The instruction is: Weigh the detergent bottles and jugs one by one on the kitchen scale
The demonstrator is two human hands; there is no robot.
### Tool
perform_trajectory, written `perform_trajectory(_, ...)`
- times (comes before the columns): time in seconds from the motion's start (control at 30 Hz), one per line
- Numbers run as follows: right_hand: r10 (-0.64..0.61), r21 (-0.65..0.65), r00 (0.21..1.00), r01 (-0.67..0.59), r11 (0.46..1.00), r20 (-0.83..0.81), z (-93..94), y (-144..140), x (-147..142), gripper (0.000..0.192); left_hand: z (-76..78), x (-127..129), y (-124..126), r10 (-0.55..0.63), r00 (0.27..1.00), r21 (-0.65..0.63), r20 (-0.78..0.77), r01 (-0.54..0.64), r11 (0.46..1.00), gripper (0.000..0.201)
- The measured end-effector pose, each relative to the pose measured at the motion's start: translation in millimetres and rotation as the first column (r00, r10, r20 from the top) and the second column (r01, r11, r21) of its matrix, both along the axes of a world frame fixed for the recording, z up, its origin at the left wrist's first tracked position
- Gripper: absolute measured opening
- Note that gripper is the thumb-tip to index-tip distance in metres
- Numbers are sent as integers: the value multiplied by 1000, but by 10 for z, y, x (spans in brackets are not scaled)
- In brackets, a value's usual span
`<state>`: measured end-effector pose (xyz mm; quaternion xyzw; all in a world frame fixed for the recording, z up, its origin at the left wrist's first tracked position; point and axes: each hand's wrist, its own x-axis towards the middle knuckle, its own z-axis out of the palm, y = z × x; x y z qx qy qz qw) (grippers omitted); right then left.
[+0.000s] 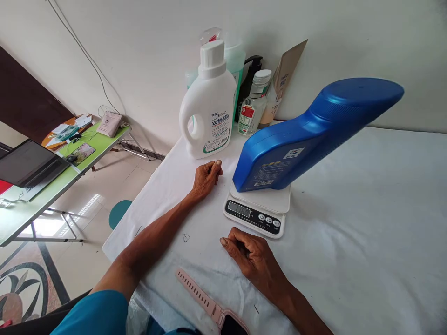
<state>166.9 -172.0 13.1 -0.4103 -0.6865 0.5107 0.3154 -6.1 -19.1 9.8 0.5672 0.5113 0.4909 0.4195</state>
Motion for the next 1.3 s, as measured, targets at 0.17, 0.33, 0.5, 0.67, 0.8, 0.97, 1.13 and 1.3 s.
perform_trajectory(0.17, 6, -32, 1000, -6, 999, -3, 7, 2, 3, 45, 28, 2, -23, 1, 999, -1, -38, -1, 1000, 61)
perform_trajectory(0.33, 9, -38, 1000, -9, 999, -15, 13, 4, 11, 44, 30, -4, -16, -17, 999, 16, -50, 18, 1000, 57)
perform_trajectory(0.5, 13, -50, 1000, -13, 999, -17, 16, -5, 15, 44, -22, -12, 9, -26, 998, 14, -63, 27, 1000, 58)
perform_trajectory(0.67, 5, -41, 1000, -5, 999, -4, 1, -5, 19, 45, 72, -1, -42, 8, 1000, 36, -8, -8, 999, 59)
perform_trajectory(0.8, 12, -50, 1000, -12, 999, 11, 3, 11, 17, 46, 424, 169, -202, -65, 998, 271, 25, 56, 961, 64)
perform_trajectory(0.97, 2, -59, 1000, -1, 998, 17, 30, 15, 14, 46, 772, 588, -329, -55, 998, 237, -33, 62, 970, 77)
perform_trajectory(1.13, 10, -56, 1000, -9, 998, 17, 10, 3, 18, 47, 734, 755, -240, 18, 998, 114, 58, -24, 993, 57)
perform_trajectory(1.3, 13, -61, 1000, -13, 998, -13, -17, 0, 23, 47, 752, 584, -183, -18, 971, 101, 239, -6, 995, 57)
